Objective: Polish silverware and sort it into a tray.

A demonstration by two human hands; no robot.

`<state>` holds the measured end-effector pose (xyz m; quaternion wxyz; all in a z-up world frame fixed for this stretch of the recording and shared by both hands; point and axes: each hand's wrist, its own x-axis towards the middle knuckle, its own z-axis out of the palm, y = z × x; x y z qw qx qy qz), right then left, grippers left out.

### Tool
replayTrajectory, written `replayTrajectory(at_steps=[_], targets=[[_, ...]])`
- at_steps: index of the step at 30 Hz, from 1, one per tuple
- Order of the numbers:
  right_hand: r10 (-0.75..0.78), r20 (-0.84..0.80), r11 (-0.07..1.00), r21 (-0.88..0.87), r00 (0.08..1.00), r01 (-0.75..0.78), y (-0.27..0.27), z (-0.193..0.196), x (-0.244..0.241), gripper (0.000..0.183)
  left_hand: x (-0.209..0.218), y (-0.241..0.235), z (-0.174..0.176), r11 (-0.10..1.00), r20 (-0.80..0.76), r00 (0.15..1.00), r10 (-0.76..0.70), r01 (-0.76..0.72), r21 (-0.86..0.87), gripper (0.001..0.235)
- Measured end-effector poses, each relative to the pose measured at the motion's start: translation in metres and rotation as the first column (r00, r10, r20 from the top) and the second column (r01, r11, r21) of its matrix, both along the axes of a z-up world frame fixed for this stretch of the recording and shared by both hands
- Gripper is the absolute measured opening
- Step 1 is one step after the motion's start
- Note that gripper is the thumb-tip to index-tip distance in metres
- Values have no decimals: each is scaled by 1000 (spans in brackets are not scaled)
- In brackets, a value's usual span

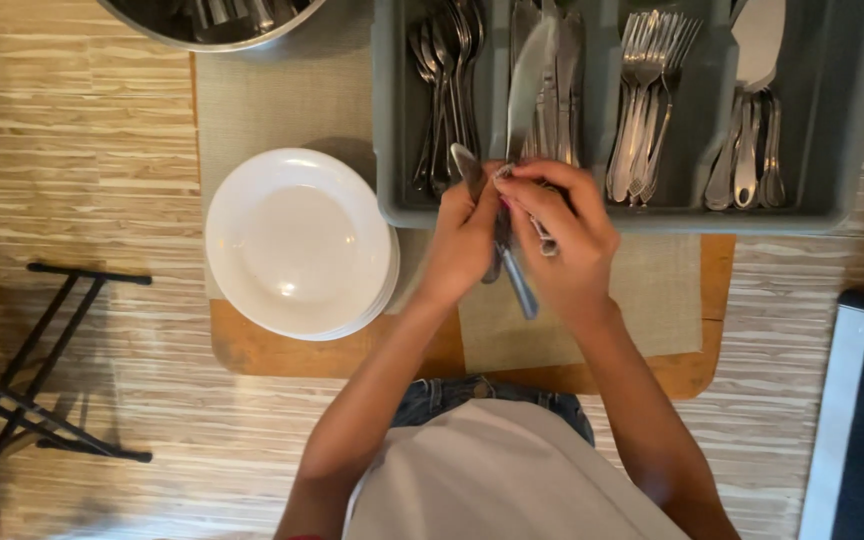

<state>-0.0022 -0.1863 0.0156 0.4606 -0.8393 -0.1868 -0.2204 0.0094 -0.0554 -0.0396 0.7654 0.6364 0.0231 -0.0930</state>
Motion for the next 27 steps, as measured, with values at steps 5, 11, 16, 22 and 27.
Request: replayTrajectory(at_steps=[5, 11, 16, 22, 27], targets=[[86, -139, 994, 84, 987, -75, -10, -21, -14, 23, -7, -1, 3, 967, -39, 995, 87, -93, -235, 33], [188, -230, 976, 153, 955, -156, -18, -21, -27, 20, -8, -1, 14, 947, 80, 996, 39, -12, -320, 39], [75, -239, 985, 170, 968, -34, -14, -27, -21, 27, -13, -7, 16, 915, -45, 999, -16, -3, -404, 43], [65, -419, 987, 163, 905, 4, -15, -26, -17, 30, -13, -19, -11, 885, -138, 990, 5, -69, -460, 45], [88, -496, 988, 156, 864, -11, -31, -42, -4, 20, 6, -27, -17, 889, -174, 979, -107, 16, -457, 45]])
